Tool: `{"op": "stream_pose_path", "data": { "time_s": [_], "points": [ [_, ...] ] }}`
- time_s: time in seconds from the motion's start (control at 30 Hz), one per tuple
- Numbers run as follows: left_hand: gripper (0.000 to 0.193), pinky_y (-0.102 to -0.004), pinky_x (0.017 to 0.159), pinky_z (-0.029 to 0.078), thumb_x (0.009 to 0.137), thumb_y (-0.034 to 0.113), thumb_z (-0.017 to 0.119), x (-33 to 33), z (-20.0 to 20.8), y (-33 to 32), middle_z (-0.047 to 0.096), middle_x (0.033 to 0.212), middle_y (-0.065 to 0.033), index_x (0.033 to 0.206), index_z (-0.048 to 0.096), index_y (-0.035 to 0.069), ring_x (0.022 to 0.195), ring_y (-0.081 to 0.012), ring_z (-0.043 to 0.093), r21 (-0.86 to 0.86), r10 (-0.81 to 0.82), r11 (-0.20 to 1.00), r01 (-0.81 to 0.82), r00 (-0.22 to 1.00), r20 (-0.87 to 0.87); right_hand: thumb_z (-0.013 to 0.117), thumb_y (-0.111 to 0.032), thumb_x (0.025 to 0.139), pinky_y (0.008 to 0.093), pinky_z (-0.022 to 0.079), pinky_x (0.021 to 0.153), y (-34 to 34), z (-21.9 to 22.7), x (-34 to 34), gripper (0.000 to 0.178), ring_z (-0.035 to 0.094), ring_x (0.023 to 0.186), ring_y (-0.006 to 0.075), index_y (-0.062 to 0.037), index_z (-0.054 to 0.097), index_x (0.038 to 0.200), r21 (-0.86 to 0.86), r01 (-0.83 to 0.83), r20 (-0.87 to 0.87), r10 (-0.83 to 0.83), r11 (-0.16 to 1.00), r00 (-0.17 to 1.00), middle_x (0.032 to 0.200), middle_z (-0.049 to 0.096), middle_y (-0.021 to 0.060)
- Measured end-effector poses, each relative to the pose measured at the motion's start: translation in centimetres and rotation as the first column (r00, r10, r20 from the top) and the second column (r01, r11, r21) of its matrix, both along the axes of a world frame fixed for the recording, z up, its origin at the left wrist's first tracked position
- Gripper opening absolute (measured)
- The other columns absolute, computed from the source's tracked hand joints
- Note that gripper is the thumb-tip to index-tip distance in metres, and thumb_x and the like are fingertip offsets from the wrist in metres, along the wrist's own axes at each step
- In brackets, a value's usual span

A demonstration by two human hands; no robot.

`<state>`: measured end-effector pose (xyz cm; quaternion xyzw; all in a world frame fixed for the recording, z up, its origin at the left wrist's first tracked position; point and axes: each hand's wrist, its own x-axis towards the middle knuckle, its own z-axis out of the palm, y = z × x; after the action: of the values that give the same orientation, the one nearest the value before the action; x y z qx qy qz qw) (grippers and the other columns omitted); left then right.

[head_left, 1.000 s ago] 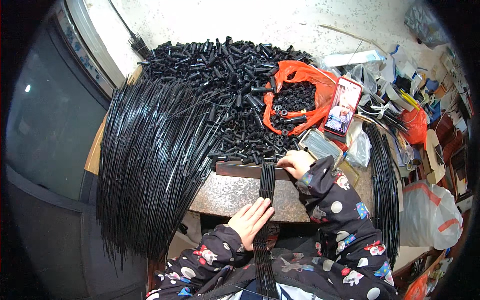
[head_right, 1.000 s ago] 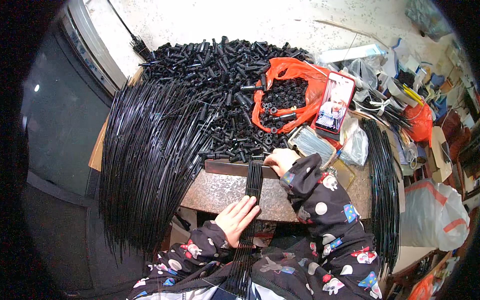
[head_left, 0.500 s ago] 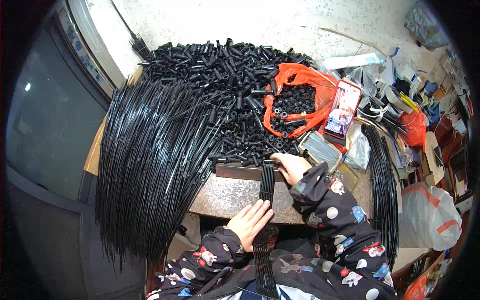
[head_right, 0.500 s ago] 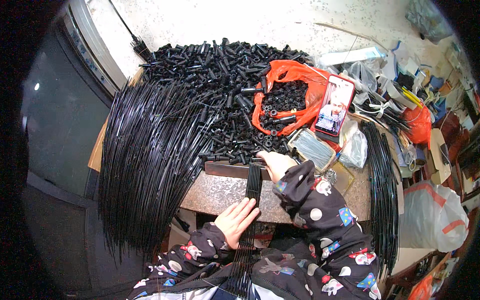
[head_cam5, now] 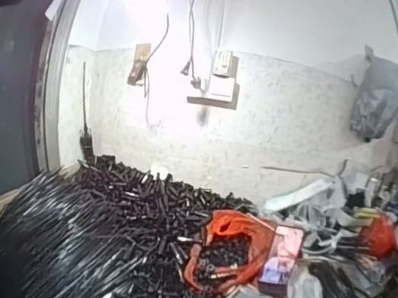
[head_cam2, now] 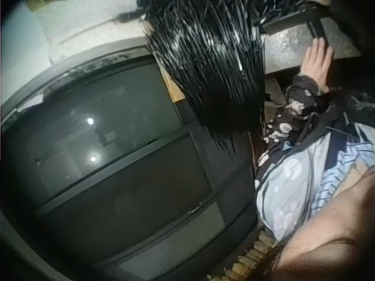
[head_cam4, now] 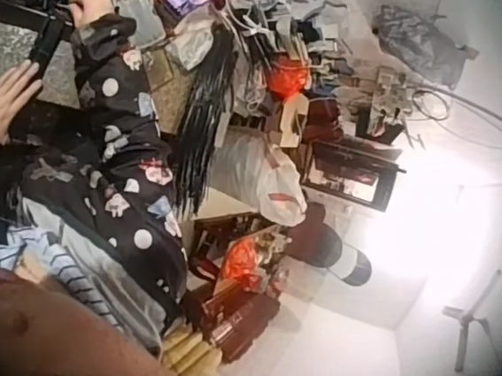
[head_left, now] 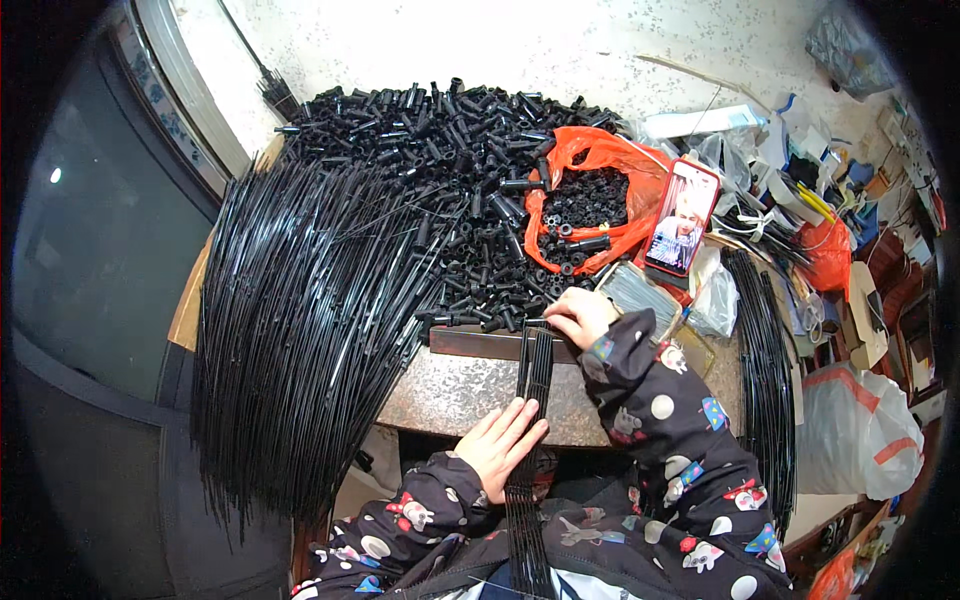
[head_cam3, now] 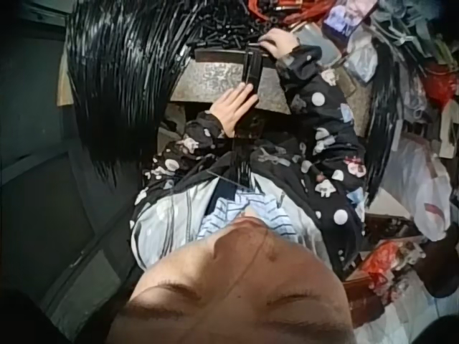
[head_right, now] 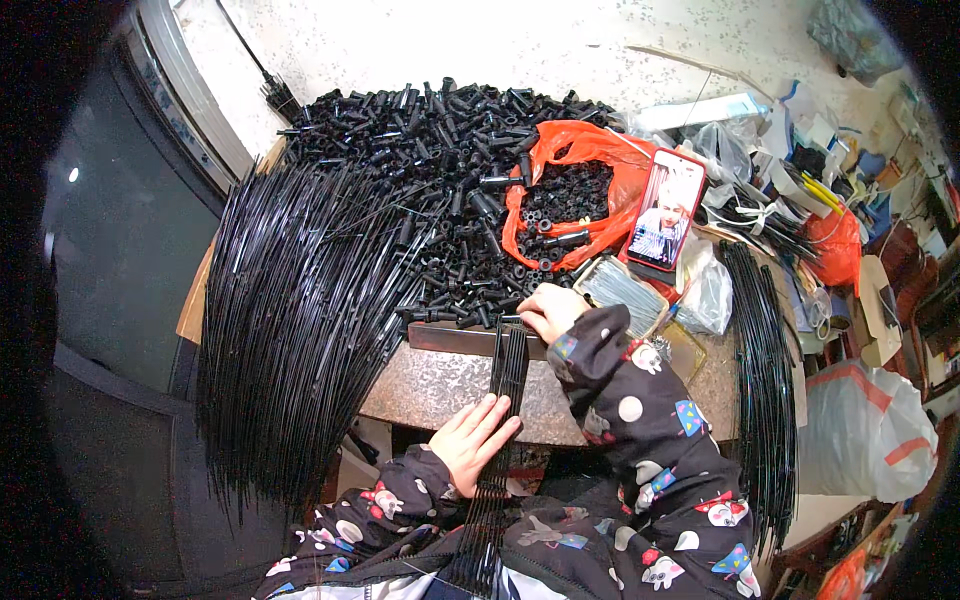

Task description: Assembling and crimping connectors onto black electrical cables at a workbench.

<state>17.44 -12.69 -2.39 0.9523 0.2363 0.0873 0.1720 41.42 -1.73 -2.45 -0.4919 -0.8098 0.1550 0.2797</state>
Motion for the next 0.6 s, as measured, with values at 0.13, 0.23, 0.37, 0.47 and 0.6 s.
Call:
{"op": "stream_pose_path", "data": {
  "time_s": [0.13,0.23,0.37,0.47,0.6],
  "points": [
    [0.086,-0.0435,0.099,0.025,0.06,0.044,0.064,0.0,-0.1,0.2,0.025,0.133,-0.0238,0.127,0.032,0.001,0.123,-0.038,0.026,0.012,-0.009,1.0,0.009,1.0,0.003,0.061,-0.015,0.072,0.0312,0.047,0.066,1.7,-0.1,-0.6,0.019,0.06,0.073,0.0221,-0.0063,0.065,0.088,-0.196,-0.108,-0.035,0.103,0.975,0.994,0.077,0.062,0.0096],
    [0.087,-0.0435,0.1,0.024,0.06,0.046,0.064,0.0,-0.2,0.2,0.027,0.131,-0.0251,0.126,0.033,0.0,0.121,-0.0395,0.028,0.014,-0.021,1.0,0.021,1.0,0.02,0.064,-0.019,0.072,0.0294,0.047,0.066,2.5,0.3,-0.5,0.021,0.061,0.071,0.0179,-0.0058,0.065,0.088,-0.449,-0.048,-0.036,0.036,0.892,0.999,0.077,0.064,0.0088],
    [0.087,-0.0436,0.099,0.024,0.06,0.046,0.065,-0.1,-0.3,0.1,0.027,0.131,-0.0252,0.125,0.033,-0.001,0.121,-0.0402,0.028,0.007,-0.021,1.0,0.021,1.0,0.023,0.066,-0.026,0.071,0.0267,0.047,0.064,3.5,0.0,-0.2,0.023,0.06,0.068,0.0127,-0.0066,0.066,0.083,-0.605,-0.045,-0.071,0.003,0.795,0.997,0.074,0.064,0.006],
    [0.087,-0.0437,0.099,0.025,0.06,0.046,0.065,0.0,-0.3,0.1,0.027,0.131,-0.0254,0.125,0.033,-0.001,0.121,-0.0402,0.028,0.007,-0.024,1.0,0.024,0.999,0.027,0.067,-0.029,0.07,0.0268,0.047,0.063,3.7,0.2,-0.2,0.025,0.06,0.066,0.0137,-0.0072,0.067,0.082,-0.637,0.029,0.036,-0.008,0.77,0.999,0.071,0.064,0.0058],
    [0.087,-0.0437,0.099,0.025,0.059,0.046,0.065,0.0,-0.1,0.2,0.027,0.131,-0.0256,0.125,0.033,-0.001,0.121,-0.0403,0.028,0.008,-0.03,1.0,0.03,0.999,0.02,0.067,-0.034,0.069,0.0268,0.046,0.061,3.5,1.4,-0.9,0.027,0.06,0.063,0.0153,-0.0086,0.067,0.08,-0.555,0.203,0.293,-0.039,0.807,0.955,0.069,0.064,0.0061]
  ]
}}
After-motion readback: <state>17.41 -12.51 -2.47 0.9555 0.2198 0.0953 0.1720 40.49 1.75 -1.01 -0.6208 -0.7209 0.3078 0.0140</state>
